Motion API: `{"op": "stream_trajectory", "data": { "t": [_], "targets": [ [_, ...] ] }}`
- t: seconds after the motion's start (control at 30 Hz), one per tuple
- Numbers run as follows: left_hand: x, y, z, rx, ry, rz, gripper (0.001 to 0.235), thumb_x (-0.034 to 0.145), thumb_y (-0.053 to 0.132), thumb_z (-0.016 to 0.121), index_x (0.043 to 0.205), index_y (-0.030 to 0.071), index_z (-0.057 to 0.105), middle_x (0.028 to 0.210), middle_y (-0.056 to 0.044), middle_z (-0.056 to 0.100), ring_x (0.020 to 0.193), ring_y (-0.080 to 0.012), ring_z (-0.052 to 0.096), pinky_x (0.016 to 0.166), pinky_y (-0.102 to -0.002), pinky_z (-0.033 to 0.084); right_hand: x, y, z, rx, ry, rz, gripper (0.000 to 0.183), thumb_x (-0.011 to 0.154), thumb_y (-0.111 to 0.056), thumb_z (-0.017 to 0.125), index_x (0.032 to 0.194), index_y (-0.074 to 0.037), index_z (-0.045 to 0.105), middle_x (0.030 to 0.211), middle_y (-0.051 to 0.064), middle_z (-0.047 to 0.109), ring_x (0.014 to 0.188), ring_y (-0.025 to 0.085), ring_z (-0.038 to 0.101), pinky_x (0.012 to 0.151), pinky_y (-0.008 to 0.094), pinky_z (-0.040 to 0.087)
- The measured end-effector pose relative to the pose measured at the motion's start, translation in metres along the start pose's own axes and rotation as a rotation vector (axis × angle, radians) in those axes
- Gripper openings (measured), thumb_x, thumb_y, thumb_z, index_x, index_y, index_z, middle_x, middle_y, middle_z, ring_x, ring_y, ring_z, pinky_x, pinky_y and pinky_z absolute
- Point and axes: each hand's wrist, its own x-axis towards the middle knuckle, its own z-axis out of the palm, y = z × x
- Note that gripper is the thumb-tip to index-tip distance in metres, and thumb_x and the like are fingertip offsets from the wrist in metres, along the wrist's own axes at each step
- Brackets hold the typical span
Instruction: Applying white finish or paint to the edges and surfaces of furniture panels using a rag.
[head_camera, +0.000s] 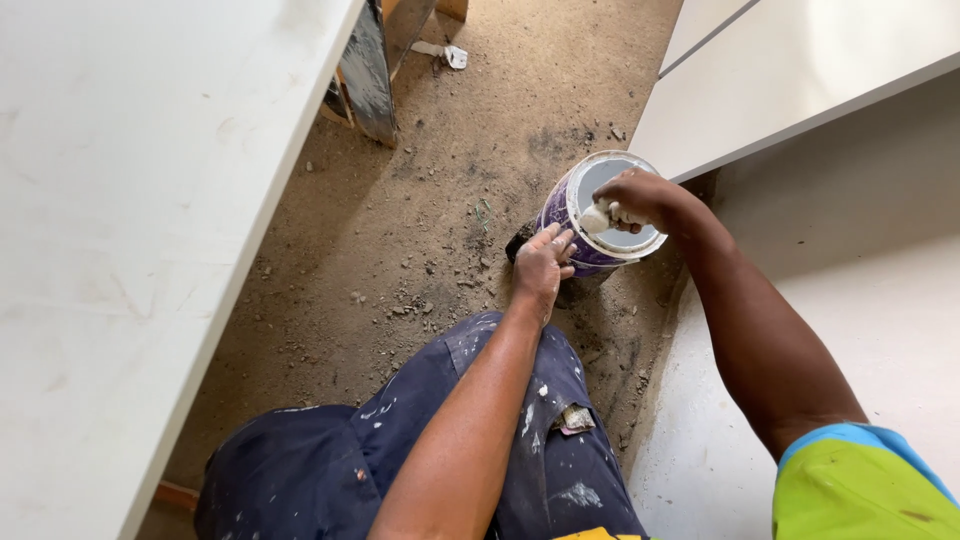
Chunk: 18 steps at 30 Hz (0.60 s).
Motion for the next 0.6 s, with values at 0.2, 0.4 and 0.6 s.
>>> {"op": "stream_trajectory", "data": {
  "t": [0.2,0.4,0.6],
  "targets": [
    [-0.068,0.077,-0.015,-0.269,0.105,0.160,0.052,0.103,0.014,0.048,0.152,-0.001,0.043,0.142,-0.025,0.060,0.134,-0.0398,0.057,0.097,-0.041,0.055,-0.080,-0.029,0.013,0.789,-0.260,-0.291,0.032,0.083,-0.028,0.070,0.096,0.000,0.062,0.071,0.020,0.072,0.056,0.024,0.074,0.042,0.031,0.057],
    [-0.184,0.135,-0.039,-0.158,0.218,0.234,0.043,0.100,0.014,0.052,0.140,-0.002,0.059,0.120,-0.022,0.075,0.112,-0.0304,0.073,0.089,-0.035,0.059,-0.092,-0.030,0.085,0.997,-0.526,-0.472,0.048,0.090,-0.035,0.075,0.119,-0.005,0.052,0.077,0.031,0.070,0.056,0.030,0.072,0.021,0.023,0.038],
    [-0.303,0.183,-0.045,0.105,0.403,0.400,0.031,0.093,0.012,0.065,0.118,-0.002,0.075,0.098,-0.020,0.082,0.093,-0.0249,0.079,0.077,-0.028,0.061,-0.185,-0.097,0.185,1.274,-0.578,-0.537,0.043,0.084,-0.011,0.071,0.123,0.002,0.056,0.105,0.027,0.074,0.083,0.035,0.076,0.069,0.042,0.063]
  ]
}}
